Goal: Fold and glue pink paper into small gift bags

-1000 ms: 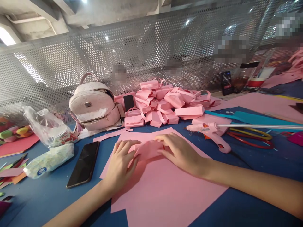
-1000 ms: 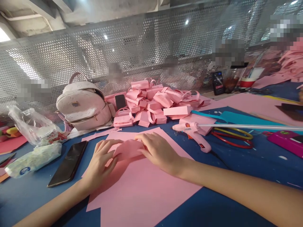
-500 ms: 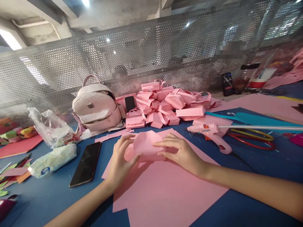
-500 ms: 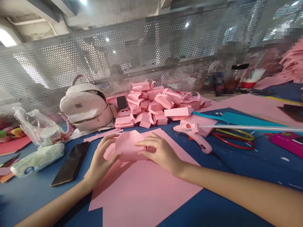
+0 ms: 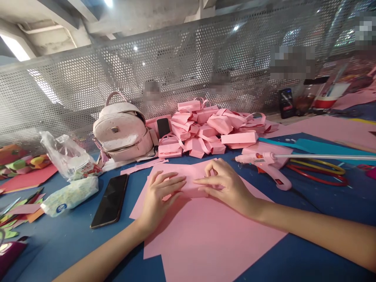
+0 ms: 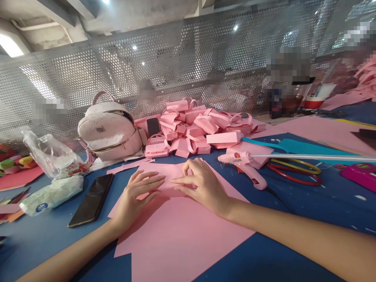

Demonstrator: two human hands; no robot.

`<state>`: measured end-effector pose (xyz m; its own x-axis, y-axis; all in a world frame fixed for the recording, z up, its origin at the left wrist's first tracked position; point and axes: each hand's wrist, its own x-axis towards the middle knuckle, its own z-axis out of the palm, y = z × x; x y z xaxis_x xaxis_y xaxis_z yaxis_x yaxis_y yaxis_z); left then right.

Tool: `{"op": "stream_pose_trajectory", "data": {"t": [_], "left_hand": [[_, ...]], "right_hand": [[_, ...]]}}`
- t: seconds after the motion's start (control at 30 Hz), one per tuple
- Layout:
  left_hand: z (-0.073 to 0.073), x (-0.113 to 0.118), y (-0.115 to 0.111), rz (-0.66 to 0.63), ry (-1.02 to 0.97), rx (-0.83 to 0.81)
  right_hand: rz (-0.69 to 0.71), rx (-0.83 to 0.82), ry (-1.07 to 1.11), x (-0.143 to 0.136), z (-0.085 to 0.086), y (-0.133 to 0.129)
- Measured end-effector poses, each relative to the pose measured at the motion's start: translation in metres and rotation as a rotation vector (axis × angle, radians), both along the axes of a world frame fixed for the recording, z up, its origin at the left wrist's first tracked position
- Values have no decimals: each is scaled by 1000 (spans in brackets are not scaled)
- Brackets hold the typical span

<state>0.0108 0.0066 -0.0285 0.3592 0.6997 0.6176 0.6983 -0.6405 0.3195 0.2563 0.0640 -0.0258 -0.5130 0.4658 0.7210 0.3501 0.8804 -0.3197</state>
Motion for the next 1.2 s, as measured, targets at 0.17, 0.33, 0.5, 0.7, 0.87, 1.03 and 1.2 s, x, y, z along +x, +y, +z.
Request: {"op": "stream_pose_trajectory", "data": {"t": [0.17,0.33,0.5,0.7,0.87,1.03,1.2], "left_hand": [[3,2,0,-24,-62,0],[8,7,-2,-5,-123,-29],[10,11,-3,8,-135,-26],[8,16,-4,56,-110,25],[8,20,-5,32,-116,57],[7,12,-5,51,-105,32],[7,5,-7,64,-60,14]], "right_hand": [[-9,58,-32,-2,2,-1],[18,27,3,-6,4,-3],[29,-21,29,-11,4,-5],[14,-117,33,-22,5,-10],[44,-112,53,-21,4,-12],[25,-152,54,-8,5,-7],[49,-210,50,0,6,-3]]}}
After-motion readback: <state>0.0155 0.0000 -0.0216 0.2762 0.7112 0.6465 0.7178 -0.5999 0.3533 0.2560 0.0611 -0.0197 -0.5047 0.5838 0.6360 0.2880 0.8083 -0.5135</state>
